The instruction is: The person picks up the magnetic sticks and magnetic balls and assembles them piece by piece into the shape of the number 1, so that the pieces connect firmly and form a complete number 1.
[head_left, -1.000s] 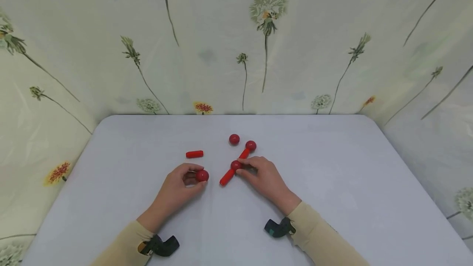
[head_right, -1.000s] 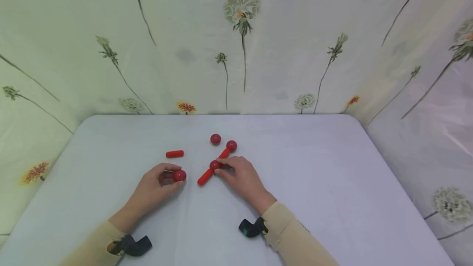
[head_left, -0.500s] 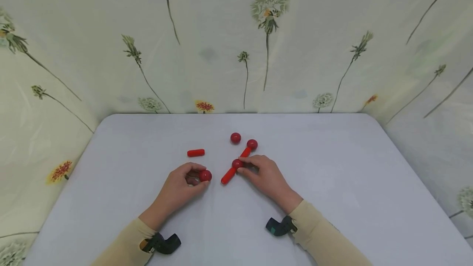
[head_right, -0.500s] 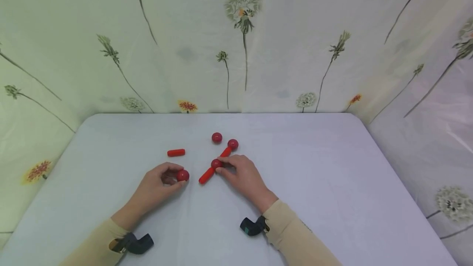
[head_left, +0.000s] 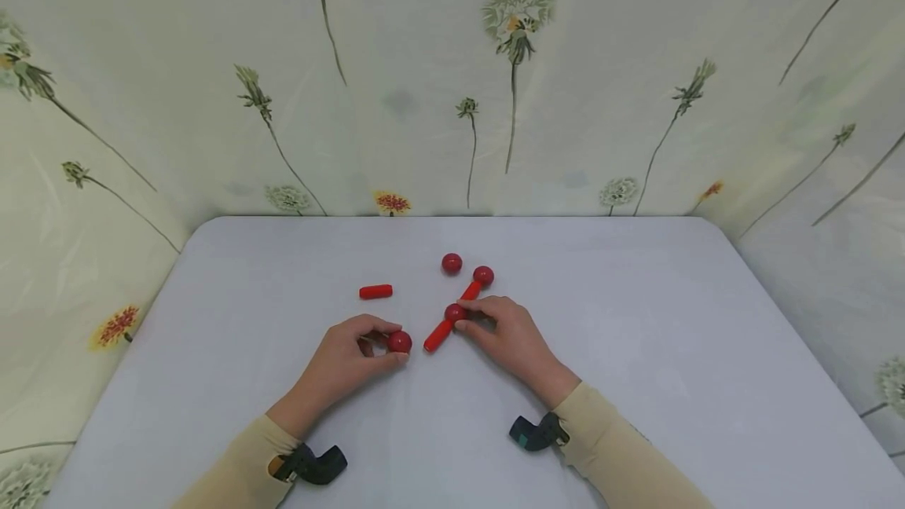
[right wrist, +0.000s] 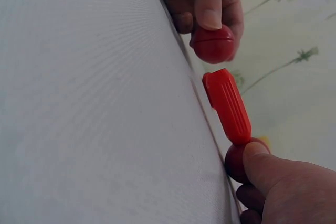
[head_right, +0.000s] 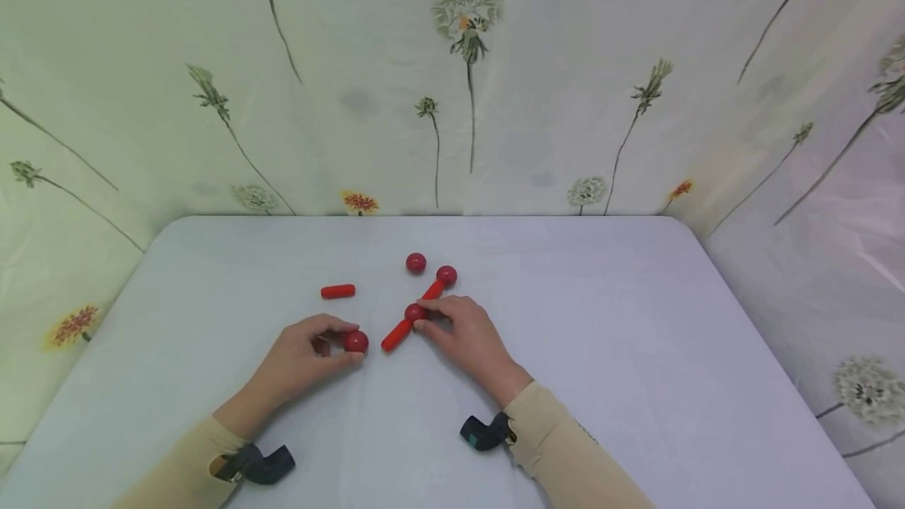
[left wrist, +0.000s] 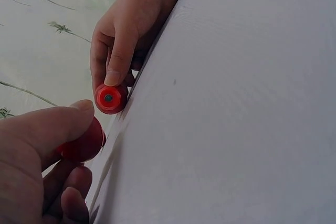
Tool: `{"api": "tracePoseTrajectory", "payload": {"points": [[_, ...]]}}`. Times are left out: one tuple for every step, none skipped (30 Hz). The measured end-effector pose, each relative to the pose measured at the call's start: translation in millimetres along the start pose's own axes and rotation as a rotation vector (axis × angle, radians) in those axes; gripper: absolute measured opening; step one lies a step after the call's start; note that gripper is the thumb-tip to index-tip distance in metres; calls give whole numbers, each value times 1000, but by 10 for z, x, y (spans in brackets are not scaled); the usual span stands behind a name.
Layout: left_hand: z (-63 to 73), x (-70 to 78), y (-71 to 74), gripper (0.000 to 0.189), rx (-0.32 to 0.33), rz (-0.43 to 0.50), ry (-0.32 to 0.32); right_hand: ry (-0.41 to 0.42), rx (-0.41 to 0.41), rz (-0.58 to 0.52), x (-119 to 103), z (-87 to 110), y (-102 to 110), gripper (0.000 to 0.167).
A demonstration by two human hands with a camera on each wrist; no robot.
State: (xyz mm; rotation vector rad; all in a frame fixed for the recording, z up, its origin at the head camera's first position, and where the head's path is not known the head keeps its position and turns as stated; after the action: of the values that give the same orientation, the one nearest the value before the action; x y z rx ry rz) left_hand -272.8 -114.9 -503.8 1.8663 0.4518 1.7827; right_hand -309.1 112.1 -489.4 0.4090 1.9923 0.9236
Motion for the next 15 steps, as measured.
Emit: {"api": "tracePoseTrajectory", "payload": {"points": [[-1,4,-2,33,-1,-5,-5,3,2,1,-2,1,2,34],[-2,8,-4,33,-2,-8,-9,4,3,1,-2,1,3,34],[-2,11,-7,32,-5,-9,-12,5,4,1,-2,3,4,35],[-1,13,-10,32,-8,-11,-15,5,4,1,-1,3,3,35],[0,20,-13,32,-11,-10,-20,4,3,1,1,4,2,35],[1,23,-16,32,-14,-11,-22,3,2,2,3,5,1,35],[4,28,-20,32,-18,-13,-26,3,1,3,5,6,0,35],[7,34,-24,32,-21,-15,-30,2,0,4,8,6,-2,35],[9,40,-28,32,-25,-20,-35,1,-1,6,9,6,-4,35],[12,49,-31,32,-27,-24,-42,1,-2,8,11,5,-6,35],[16,58,-34,32,-30,-31,-50,0,-3,9,13,5,-7,35],[20,67,-36,32,-31,-39,-58,0,-3,10,14,4,-9,35],[24,77,-38,32,-33,-44,-66,0,-3,10,14,3,-10,35],[28,86,-40,32,-35,-49,-74,0,-3,10,14,3,-10,35],[31,92,-43,32,-36,-56,-79,0,-3,9,14,3,-9,35]]}}
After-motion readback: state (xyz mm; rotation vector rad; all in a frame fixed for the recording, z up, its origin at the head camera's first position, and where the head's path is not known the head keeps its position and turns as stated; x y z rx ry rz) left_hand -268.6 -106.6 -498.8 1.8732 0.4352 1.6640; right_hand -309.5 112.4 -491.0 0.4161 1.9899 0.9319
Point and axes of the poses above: each hand's wrist, its own z-axis away from the middle knuckle, its own y-axis out of the back of the hand, x = y × z, the point moved 10 cm from there along -z, towards the middle knuckle, and after that the axes turned 7 degrees about y, right-handed, at the moved point
